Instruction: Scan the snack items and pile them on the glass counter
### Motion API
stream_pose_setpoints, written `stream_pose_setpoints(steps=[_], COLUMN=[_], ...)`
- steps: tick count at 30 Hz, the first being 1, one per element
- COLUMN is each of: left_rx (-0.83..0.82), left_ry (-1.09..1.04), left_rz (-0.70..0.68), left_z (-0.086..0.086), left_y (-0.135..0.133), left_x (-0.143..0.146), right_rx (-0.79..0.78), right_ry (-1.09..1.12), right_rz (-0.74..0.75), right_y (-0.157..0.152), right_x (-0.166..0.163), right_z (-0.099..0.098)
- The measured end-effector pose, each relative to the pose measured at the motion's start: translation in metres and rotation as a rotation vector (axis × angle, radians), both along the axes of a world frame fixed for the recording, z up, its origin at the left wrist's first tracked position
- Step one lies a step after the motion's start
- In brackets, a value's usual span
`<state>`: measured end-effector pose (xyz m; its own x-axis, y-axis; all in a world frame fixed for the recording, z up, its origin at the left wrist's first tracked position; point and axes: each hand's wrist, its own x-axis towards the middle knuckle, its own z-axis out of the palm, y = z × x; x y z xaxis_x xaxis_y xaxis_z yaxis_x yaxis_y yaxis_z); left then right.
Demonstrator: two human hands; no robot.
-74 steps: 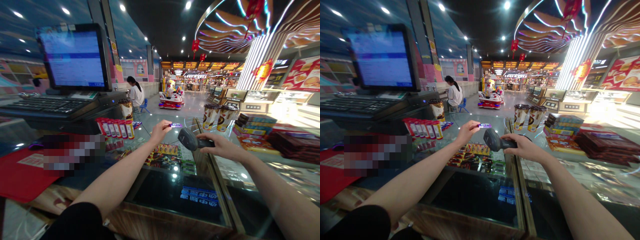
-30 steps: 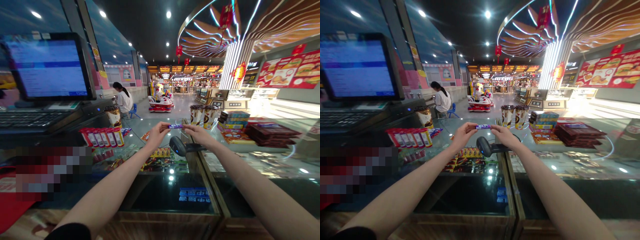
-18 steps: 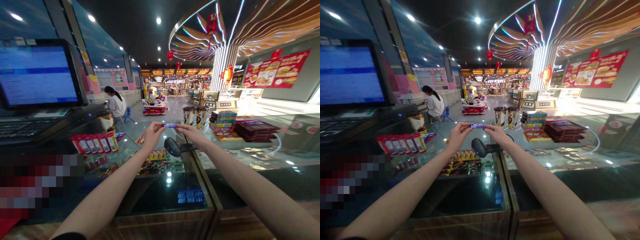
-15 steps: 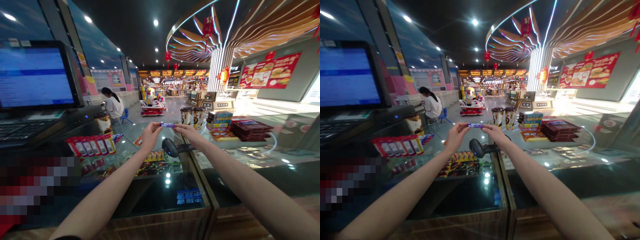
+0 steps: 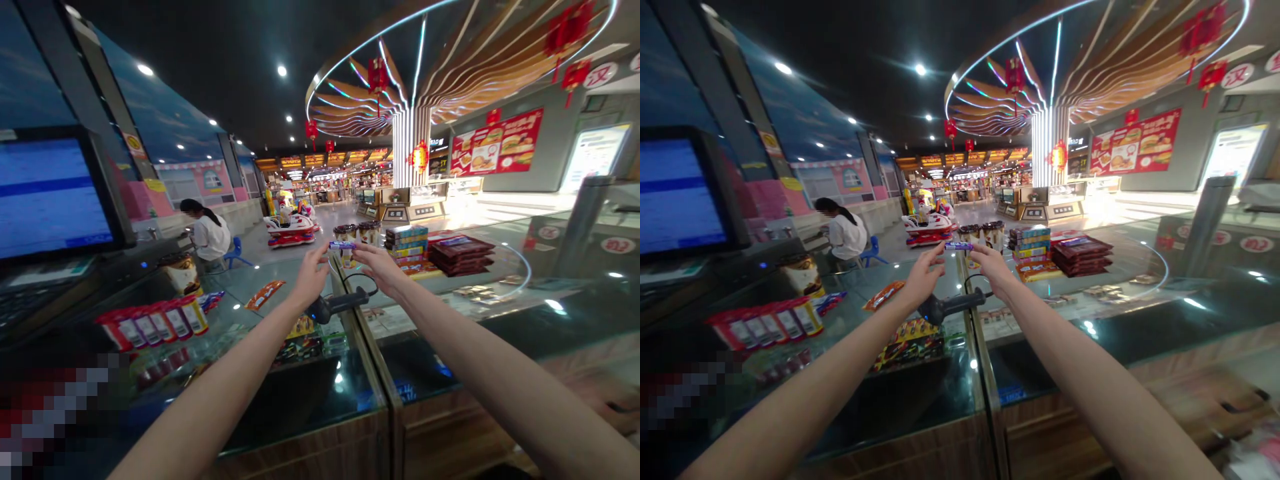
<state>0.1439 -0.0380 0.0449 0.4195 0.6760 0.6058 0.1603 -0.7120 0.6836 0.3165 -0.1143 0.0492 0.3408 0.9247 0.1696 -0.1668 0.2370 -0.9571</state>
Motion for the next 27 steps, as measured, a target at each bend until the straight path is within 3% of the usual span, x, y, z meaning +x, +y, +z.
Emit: stream_pose_setpoints(steps=[6, 13, 23, 27], left_rx=[-0.032, -0.208, -0.290, -0.283], left_ry=[0.081, 0.109, 0.149, 0.178], left_rz=[-0.098, -0.183, -0.242, -0.275], left_z=[-0.005, -0.010, -0.012, -0.023], left_y=[-0.010, -0.035, -0.054, -0.058], left_x=[0.054, 0.116, 0.192, 0.225], right_rx=[0.013, 0.067, 0.076, -0.005], right_ry=[0.027, -0.022, -0.287, -0.396], right_rz=[-0.106, -0.270, -0.401, -0.572], right_y=[-0.009, -0.014, -0.031, -0.045], right_x=[0.048, 0.108, 0.182, 0.208], right_z=[-0.005, -0.011, -0.011, -0.015])
